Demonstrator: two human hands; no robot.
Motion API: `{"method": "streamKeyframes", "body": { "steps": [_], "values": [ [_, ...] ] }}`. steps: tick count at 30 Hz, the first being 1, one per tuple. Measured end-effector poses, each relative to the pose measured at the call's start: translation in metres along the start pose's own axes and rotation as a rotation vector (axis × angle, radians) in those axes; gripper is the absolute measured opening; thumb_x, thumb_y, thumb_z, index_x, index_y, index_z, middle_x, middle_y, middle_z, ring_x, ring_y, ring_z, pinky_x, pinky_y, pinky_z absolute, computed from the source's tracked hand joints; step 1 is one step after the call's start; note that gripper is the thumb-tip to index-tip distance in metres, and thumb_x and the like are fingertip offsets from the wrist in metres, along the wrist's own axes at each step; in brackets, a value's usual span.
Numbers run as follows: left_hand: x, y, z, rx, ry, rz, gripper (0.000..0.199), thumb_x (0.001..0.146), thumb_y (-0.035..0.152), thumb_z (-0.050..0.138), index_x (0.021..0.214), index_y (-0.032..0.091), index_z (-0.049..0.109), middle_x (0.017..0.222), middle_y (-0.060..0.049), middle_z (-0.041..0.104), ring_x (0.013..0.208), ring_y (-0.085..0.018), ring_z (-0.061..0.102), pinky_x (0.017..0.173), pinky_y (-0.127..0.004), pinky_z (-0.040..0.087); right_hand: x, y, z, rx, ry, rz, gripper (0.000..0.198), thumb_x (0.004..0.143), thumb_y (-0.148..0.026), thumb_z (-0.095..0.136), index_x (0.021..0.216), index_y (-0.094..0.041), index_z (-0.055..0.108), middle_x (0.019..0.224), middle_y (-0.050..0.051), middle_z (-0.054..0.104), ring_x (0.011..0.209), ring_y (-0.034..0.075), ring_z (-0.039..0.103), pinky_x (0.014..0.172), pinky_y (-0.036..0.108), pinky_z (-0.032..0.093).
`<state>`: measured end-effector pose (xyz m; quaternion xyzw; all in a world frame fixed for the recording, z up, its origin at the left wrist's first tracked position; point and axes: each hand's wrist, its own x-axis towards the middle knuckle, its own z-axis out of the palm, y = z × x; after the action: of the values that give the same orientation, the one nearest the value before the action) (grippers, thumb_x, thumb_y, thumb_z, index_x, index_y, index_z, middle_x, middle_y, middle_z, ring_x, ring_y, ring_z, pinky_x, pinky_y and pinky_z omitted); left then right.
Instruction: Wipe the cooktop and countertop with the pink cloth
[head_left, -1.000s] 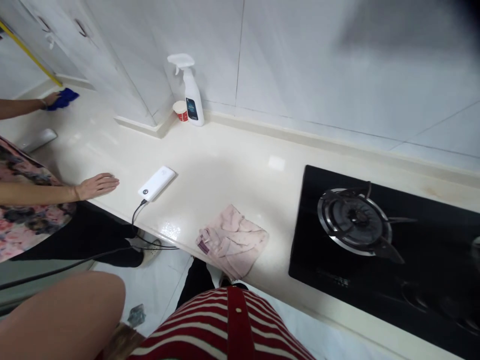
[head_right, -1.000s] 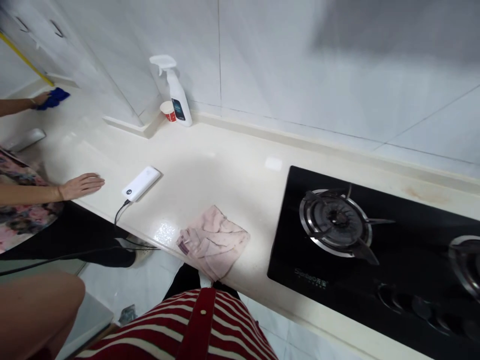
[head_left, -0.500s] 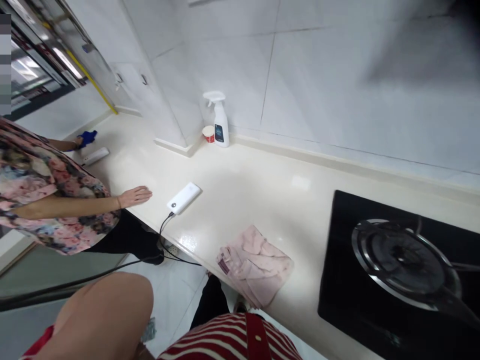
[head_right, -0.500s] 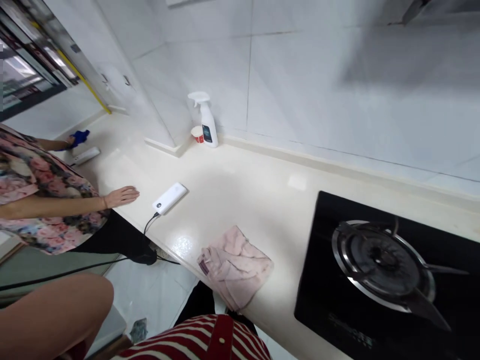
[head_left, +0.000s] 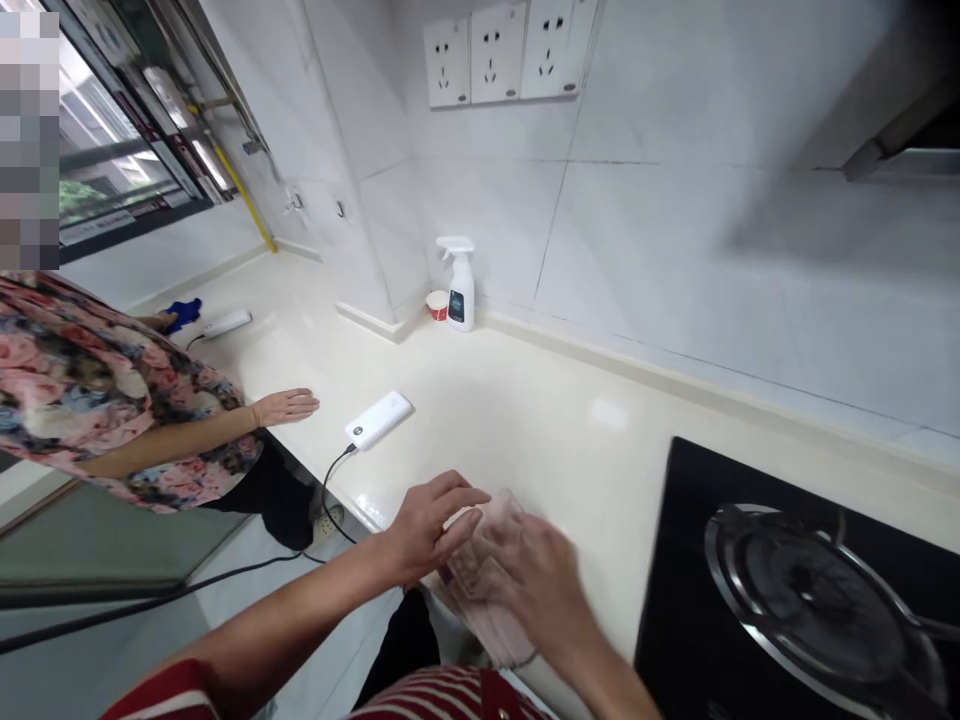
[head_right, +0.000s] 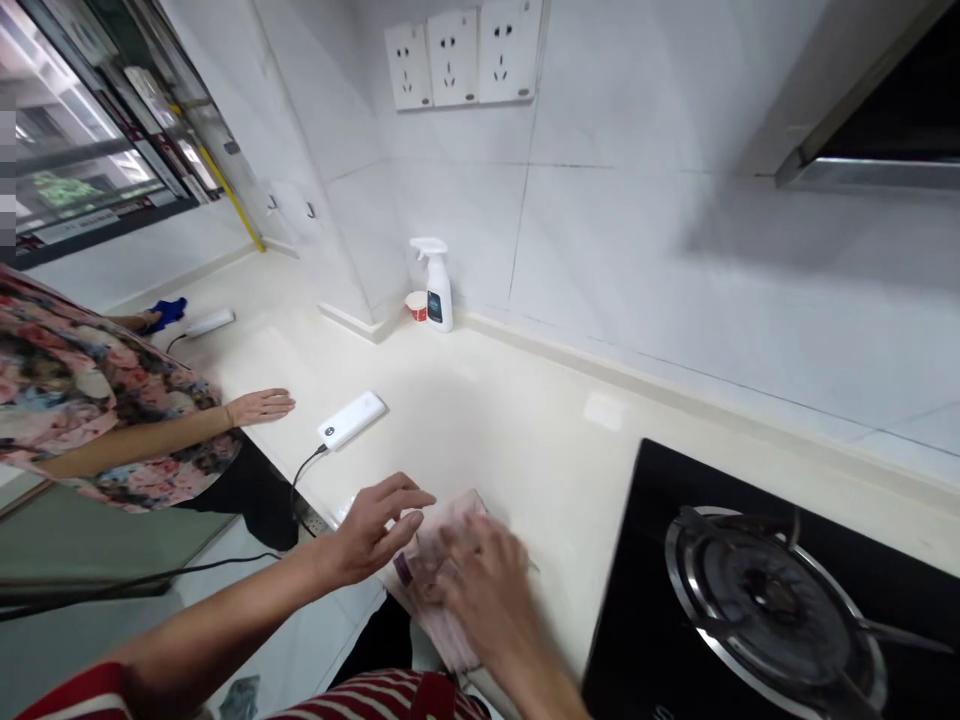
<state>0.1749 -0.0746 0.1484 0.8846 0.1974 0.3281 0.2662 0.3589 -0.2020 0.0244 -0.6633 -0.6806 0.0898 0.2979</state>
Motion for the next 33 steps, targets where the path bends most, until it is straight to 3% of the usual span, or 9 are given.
{"method": "streamKeyframes", "body": {
  "steps": [4,8,13,16,22,24,27,30,33],
  "values": [
    [-0.053,-0.081,0.042,0.314,-0.006,-0.292,0.028,0.100,0.030,0.048,0.120,0.021,0.065,0.111,-0.010,0.063,0.104,-0.022,0.061,0.092,-0.038,0.053,-0.015,-0.007,0.040,-0.119,-0.219,-0.195,0.062,0.088,-0.048,0.067,0.147,-0.043,0.048,0.158,0.004,0.043,0.145,0.037,0.035,0.116,0.064,0.027],
    [-0.085,-0.123,0.055,0.461,0.060,-0.384,0.026,0.096,0.031,0.052,0.115,0.020,0.066,0.113,-0.012,0.062,0.108,-0.028,0.057,0.093,-0.048,0.049,-0.028,0.041,0.049,-0.241,-0.248,-0.180,0.064,0.091,-0.044,0.061,0.152,-0.047,0.038,0.159,-0.002,0.041,0.146,0.032,0.037,0.116,0.060,0.028],
    [-0.081,-0.137,0.051,0.536,0.040,-0.380,0.021,0.094,0.025,0.054,0.111,0.023,0.065,0.113,-0.008,0.062,0.107,-0.026,0.055,0.093,-0.046,0.046,-0.003,0.144,0.013,-0.468,-0.091,0.120,0.054,0.096,-0.053,0.040,0.148,-0.038,0.050,0.158,0.004,0.043,0.145,0.034,0.037,0.111,0.062,0.032],
    [-0.074,-0.147,0.049,0.600,-0.026,-0.357,0.027,0.094,0.025,0.055,0.120,0.023,0.062,0.121,-0.009,0.060,0.115,-0.028,0.052,0.097,-0.047,0.044,0.023,0.182,0.001,-0.521,-0.043,0.189,0.061,0.095,-0.054,0.032,0.148,-0.030,0.051,0.157,0.007,0.043,0.145,0.034,0.038,0.110,0.062,0.034],
    [-0.075,-0.167,0.047,0.681,-0.071,-0.323,0.041,0.098,0.039,0.052,0.137,0.026,0.056,0.142,-0.011,0.054,0.131,-0.031,0.047,0.106,-0.050,0.041,0.043,0.175,0.030,-0.583,0.047,0.233,0.071,0.092,-0.061,0.034,0.143,-0.018,0.057,0.148,0.020,0.050,0.140,0.045,0.040,0.106,0.066,0.036],
    [-0.077,-0.168,0.048,0.685,-0.069,-0.326,0.047,0.100,0.043,0.050,0.144,0.026,0.052,0.148,-0.011,0.052,0.136,-0.032,0.044,0.109,-0.051,0.039,0.048,0.175,0.034,-0.552,0.032,0.215,0.071,0.092,-0.064,0.035,0.145,-0.022,0.055,0.150,0.019,0.049,0.141,0.045,0.039,0.105,0.066,0.037],
    [-0.078,-0.166,0.048,0.666,-0.070,-0.334,0.049,0.101,0.045,0.048,0.146,0.027,0.050,0.151,-0.010,0.050,0.139,-0.032,0.043,0.113,-0.052,0.037,0.073,0.199,0.017,-0.469,-0.025,0.193,0.069,0.093,-0.063,0.031,0.149,-0.027,0.048,0.153,0.013,0.046,0.144,0.039,0.036,0.107,0.063,0.038],
    [-0.077,-0.162,0.046,0.633,-0.070,-0.354,0.050,0.101,0.046,0.049,0.146,0.025,0.049,0.152,-0.010,0.050,0.139,-0.032,0.045,0.114,-0.052,0.038,0.123,0.237,-0.007,-0.436,0.006,0.389,0.076,0.091,-0.067,0.026,0.150,-0.023,0.045,0.153,0.017,0.044,0.142,0.041,0.036,0.106,0.065,0.036],
    [-0.076,-0.159,0.044,0.605,-0.094,-0.370,0.050,0.101,0.045,0.049,0.146,0.025,0.048,0.153,-0.011,0.049,0.140,-0.033,0.044,0.114,-0.055,0.038,0.189,0.257,-0.008,-0.436,0.100,0.646,0.081,0.089,-0.072,0.025,0.146,-0.020,0.049,0.146,0.025,0.047,0.131,0.048,0.042,0.097,0.071,0.036]
  ]
}}
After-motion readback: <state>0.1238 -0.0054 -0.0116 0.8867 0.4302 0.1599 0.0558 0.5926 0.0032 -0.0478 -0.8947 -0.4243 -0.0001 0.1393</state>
